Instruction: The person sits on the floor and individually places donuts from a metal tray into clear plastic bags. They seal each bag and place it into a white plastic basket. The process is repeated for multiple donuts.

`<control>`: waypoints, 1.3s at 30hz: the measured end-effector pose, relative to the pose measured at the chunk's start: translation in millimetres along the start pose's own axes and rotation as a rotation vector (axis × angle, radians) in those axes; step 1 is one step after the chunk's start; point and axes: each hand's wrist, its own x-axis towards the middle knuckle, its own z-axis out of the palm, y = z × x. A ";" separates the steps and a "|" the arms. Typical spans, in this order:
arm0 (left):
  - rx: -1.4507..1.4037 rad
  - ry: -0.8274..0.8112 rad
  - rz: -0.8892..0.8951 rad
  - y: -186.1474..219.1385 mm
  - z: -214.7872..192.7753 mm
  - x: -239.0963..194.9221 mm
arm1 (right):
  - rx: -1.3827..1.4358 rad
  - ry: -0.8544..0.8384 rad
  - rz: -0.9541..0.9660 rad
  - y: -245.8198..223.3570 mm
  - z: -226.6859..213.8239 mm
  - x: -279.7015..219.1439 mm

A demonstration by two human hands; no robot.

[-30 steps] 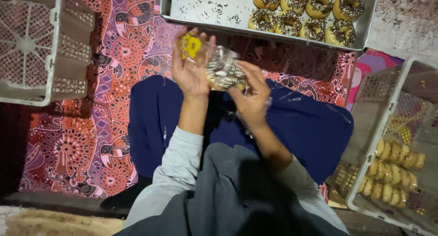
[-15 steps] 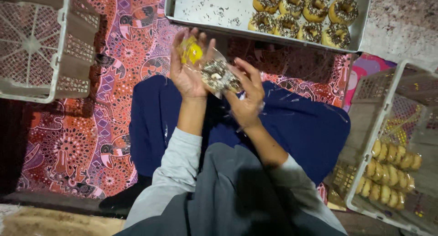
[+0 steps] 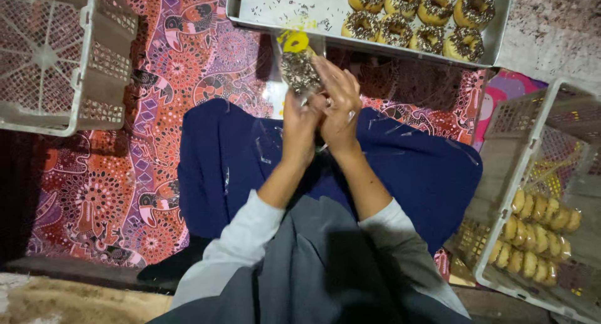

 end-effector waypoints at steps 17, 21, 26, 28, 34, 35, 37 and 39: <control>1.351 -0.004 0.725 40.6 -28.5 -11.4 | -0.151 -0.008 -0.084 9.7 6.2 -1.5; 1.456 -0.356 0.723 45.7 -32.6 -19.5 | 0.007 -0.029 -0.017 12.0 14.3 -4.3; 1.389 -0.321 0.949 70.5 -54.5 -25.1 | 0.386 -0.275 0.134 -0.8 14.1 -11.3; 1.358 -0.345 0.927 77.4 -70.1 -27.4 | 0.358 -0.401 0.134 -13.8 11.2 -16.2; 1.011 0.089 0.650 74.3 -106.4 -71.1 | 0.089 -0.612 0.140 -57.1 5.7 -20.0; 0.895 0.173 0.524 74.1 -111.5 -78.9 | 0.097 -0.559 0.052 -64.1 6.3 -21.1; 0.658 0.285 0.335 73.4 -119.8 -86.2 | 0.123 -0.502 -0.095 -77.6 9.2 -24.1; 0.413 0.338 0.214 71.6 -128.1 -85.4 | 0.154 -0.492 -0.215 -91.0 16.1 -28.0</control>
